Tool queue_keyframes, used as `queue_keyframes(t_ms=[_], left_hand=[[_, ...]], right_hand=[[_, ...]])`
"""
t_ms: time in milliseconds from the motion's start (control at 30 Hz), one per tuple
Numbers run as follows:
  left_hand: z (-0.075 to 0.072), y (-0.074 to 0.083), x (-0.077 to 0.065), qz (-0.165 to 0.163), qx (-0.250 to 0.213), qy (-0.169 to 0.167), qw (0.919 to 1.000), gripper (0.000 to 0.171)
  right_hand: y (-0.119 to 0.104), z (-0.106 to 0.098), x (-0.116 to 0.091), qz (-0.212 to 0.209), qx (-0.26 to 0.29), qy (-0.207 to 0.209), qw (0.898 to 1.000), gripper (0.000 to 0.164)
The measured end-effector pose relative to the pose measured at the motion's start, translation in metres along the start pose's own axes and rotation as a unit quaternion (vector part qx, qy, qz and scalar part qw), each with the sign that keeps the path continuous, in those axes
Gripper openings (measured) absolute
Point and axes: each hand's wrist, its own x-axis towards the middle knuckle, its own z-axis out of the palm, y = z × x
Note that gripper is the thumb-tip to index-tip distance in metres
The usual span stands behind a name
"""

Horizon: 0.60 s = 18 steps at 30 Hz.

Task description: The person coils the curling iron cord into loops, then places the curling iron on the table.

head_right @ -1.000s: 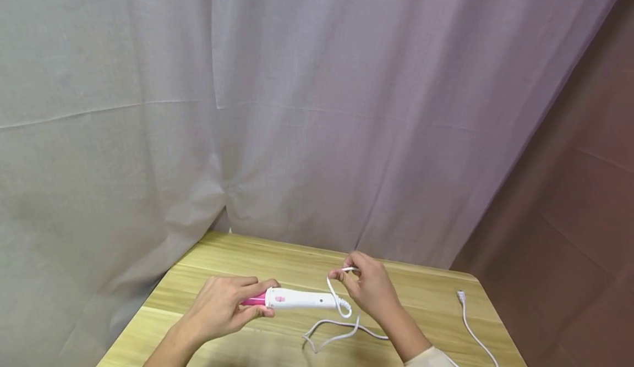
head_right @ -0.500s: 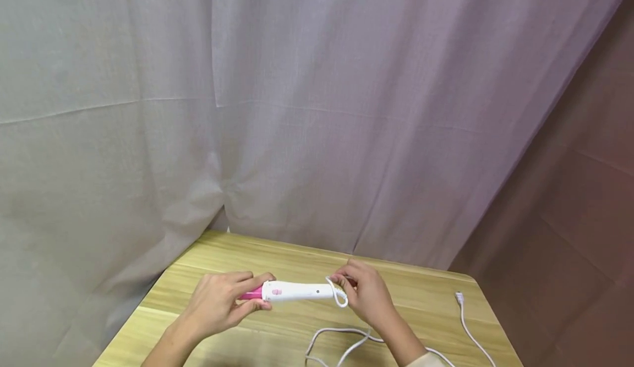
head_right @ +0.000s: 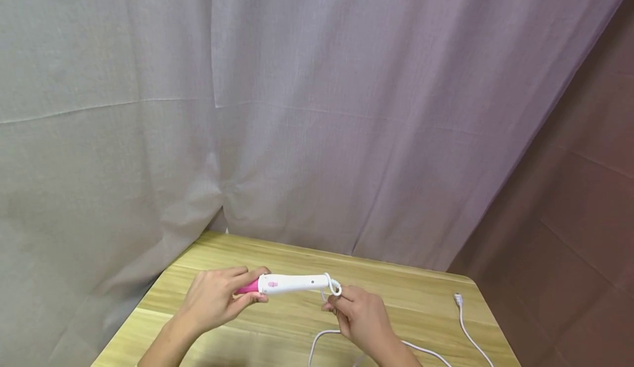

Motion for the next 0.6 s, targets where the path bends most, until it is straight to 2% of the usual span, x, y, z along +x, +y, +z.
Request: queue_keyframes(t_ms=[133,267,367,500,600], left_hand=[[0.0,-0.002,-0.001,-0.013,0.002,-0.006,0.9999,0.045],[0.001,-0.002,-0.003,-0.02,-0.004,-0.02,0.9996,0.045],[0.003,-0.002,-0.003,-0.022,-0.008,-0.031,0.9992,0.044],[0.004,-0.001,-0.004,-0.02,-0.017,-0.043,0.9987,0.045],[0.002,-0.002,-0.003,-0.016,-0.023,-0.049,0.9984,0.046]], right_hand=[[-0.009,-0.008,0.006,-0.053,-0.018,0.023,0.998,0.047],[-0.017,-0.021,0.021,-0.108,-0.019,0.055,0.992,0.046],[-0.02,-0.03,0.034,-0.133,-0.025,0.067,0.988,0.047],[-0.017,-0.038,0.046,-0.139,-0.027,0.063,0.988,0.046],[-0.011,-0.042,0.052,-0.111,0.008,0.02,0.994,0.043]])
